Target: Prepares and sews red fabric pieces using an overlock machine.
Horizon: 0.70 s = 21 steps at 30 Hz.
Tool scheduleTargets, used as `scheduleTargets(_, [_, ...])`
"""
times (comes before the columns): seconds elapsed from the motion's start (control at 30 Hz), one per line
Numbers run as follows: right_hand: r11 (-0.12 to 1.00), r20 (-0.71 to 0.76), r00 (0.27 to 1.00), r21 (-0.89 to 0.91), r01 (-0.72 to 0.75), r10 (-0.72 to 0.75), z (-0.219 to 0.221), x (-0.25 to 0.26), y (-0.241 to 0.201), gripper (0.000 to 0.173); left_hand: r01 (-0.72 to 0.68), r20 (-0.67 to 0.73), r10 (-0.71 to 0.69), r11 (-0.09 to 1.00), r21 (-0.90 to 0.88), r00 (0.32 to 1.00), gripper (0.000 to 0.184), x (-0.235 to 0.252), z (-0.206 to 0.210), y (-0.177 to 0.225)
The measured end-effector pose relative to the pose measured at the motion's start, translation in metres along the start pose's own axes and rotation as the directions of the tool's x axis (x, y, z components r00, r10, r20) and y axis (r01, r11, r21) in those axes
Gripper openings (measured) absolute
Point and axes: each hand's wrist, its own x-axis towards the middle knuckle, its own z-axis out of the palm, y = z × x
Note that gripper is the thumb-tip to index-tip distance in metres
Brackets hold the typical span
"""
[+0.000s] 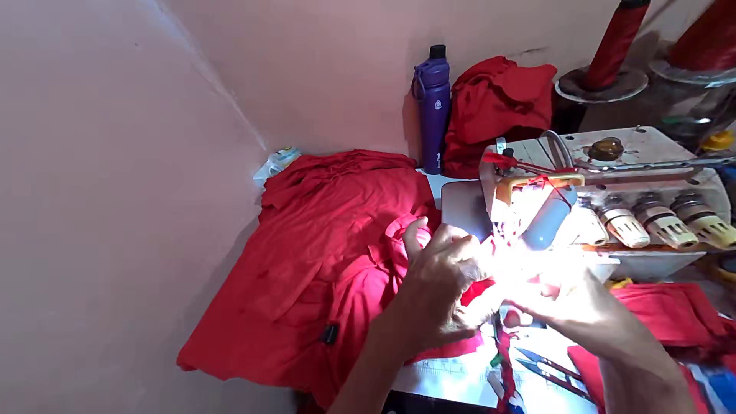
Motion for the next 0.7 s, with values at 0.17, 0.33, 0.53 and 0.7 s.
scheduleTargets(0.17, [0.997, 0.082, 0.994, -0.028, -0.071, 0.073, 0.012, -0.012, -0.006, 0.008, -0.018, 0.001, 0.018, 1.000, 0.003, 1.000, 0.017, 0.006, 0.006, 0.001])
scheduleTargets(0.33, [0.981, -0.138, 0.990, -0.189, -0.053, 0.027, 0.026, -0.039, -0.014, 0.012, -0.082, 0.021, 0.095, 0.935, -0.345, 0.995, 0.030, 0.006, 0.021, 0.006])
scheduleTargets(0.53, [0.995, -0.278, 0.956, 0.003, -0.100, 0.097, 0.049, -0.068, -0.005, 0.011, 0.057, 0.260, 0.019, 0.958, -0.282, 0.966, 0.052, -0.002, 0.032, -0.004])
scheduleTargets(0.7, [0.997, -0.390, 0.920, 0.076, -0.016, 0.045, 0.066, -0.073, 0.022, 0.011, 0.002, 0.167, 0.021, 0.990, -0.138, 0.986, 0.035, -0.014, 0.048, -0.023])
